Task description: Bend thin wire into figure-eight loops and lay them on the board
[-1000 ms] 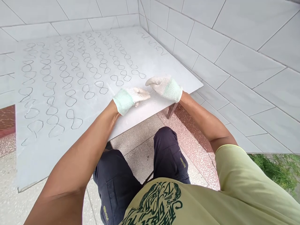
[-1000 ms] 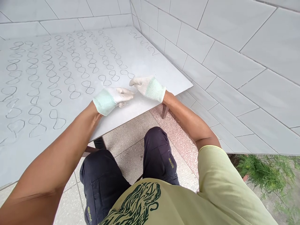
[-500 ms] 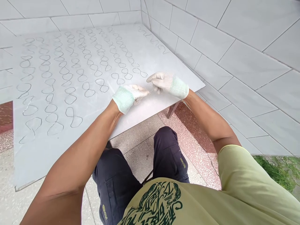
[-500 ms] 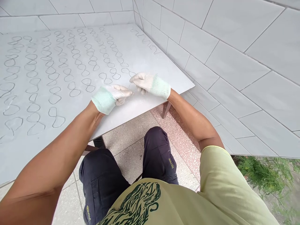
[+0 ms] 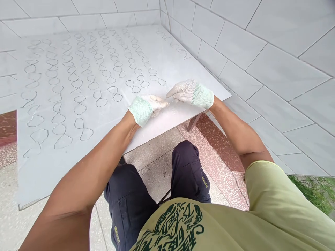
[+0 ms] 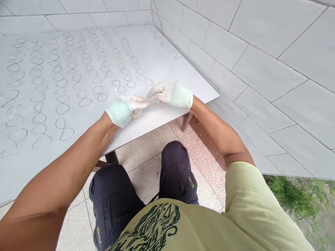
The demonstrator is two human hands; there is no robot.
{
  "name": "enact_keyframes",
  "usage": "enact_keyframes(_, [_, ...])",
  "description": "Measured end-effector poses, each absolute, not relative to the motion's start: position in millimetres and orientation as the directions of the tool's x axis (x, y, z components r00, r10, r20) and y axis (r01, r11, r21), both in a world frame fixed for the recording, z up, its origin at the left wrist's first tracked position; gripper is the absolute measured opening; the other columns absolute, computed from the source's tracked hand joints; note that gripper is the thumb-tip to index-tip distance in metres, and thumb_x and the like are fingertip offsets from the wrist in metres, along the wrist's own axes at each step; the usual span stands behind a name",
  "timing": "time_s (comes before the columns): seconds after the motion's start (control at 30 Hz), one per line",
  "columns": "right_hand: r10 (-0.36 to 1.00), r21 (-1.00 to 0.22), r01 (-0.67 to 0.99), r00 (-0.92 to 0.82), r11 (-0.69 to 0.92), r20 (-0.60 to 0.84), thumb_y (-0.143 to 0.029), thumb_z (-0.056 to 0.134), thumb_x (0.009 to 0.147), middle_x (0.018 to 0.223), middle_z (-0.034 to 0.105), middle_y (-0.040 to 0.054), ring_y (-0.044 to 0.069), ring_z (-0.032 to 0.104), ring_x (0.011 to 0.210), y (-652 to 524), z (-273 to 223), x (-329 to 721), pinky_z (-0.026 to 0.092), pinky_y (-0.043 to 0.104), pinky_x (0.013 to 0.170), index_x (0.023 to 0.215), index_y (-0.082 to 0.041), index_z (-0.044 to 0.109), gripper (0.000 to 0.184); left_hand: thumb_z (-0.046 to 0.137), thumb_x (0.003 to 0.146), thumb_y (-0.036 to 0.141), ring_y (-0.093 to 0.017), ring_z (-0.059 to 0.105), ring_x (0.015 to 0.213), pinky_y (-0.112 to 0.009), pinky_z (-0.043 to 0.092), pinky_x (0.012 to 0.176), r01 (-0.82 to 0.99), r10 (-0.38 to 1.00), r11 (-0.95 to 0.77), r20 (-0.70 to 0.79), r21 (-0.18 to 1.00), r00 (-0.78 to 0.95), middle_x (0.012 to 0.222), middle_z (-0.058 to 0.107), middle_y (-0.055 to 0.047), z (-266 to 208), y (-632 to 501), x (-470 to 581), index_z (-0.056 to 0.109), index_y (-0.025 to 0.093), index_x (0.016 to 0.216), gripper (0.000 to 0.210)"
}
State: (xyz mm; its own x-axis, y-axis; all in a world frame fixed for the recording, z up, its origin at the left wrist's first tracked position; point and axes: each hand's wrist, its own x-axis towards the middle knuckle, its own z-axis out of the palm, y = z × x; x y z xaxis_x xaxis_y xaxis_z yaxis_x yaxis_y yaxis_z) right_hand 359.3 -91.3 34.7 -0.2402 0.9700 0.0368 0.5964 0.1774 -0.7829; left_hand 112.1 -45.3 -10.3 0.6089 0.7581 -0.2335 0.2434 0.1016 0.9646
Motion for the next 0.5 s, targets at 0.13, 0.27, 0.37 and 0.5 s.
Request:
enact_keyframes(0.13, [0.981, -0.834, 0.532, -0.189, 0.146, 0.051, -0.023, 0.077, 0.115, 0.093, 0.088, 0.0004, 0.023, 0.082, 0.091, -82.9, 32.1, 355.3, 0.072, 0.037, 0.096, 0.11, -0.029, 0.09, 0.015, 0.097, 0.1, 0.04, -0.01, 0.026, 0.059, -0.036, 0.017, 0.063, 0.174, 0.762, 0.116, -0.2, 0.978, 0.616, 0.053, 0.039, 0.006, -7.8, -44.2, 114.0, 0.058, 0.024, 0.068, 0.053])
enact_keyframes(0.27, [0.99, -0.923, 0.378, -0.138, 0.067, 0.015, -0.026, 0.075, 0.123, 0.088, 0.087, -0.0002, 0.015, 0.077, 0.074, -74.9, 22.6, 345.0, 0.066, 0.026, 0.077, 0.098, -0.024, 0.083, 0.026, 0.093, 0.093, 0.036, -0.011, 0.03, 0.056, -0.034, 0.018, 0.06, 0.134, 0.806, 0.093, -0.154, 0.987, 0.571, 0.055, 0.042, 0.004, -2.9, -45.5, 114.9, 0.053, 0.025, 0.064, 0.05])
enact_keyframes(0.37, [0.992, -0.965, 0.262, -0.119, -0.014, -0.046, -0.019, 0.072, 0.125, 0.076, 0.081, -0.0021, 0.012, 0.07, 0.061, -71.7, 20.1, 337.8, 0.061, 0.023, 0.064, 0.092, -0.022, 0.079, 0.034, 0.089, 0.093, 0.035, -0.01, 0.031, 0.055, -0.033, 0.019, 0.058, 0.147, 0.82, 0.073, -0.143, 0.987, 0.554, 0.056, 0.041, 0.003, -2.1, -46.5, 115.6, 0.053, 0.025, 0.063, 0.047])
enact_keyframes(0.5, [0.99, -0.981, 0.185, -0.118, -0.055, -0.078, -0.015, 0.067, 0.126, 0.069, 0.075, -0.0026, 0.012, 0.067, 0.057, -72.1, 24.7, 331.0, 0.057, 0.023, 0.057, 0.086, -0.022, 0.075, 0.041, 0.09, 0.091, 0.037, -0.011, 0.031, 0.056, -0.032, 0.023, 0.058, 0.095, 0.844, 0.044, -0.087, 0.995, 0.529, 0.056, 0.04, 0.004, -3.5, -49.3, 118.5, 0.052, 0.025, 0.063, 0.049])
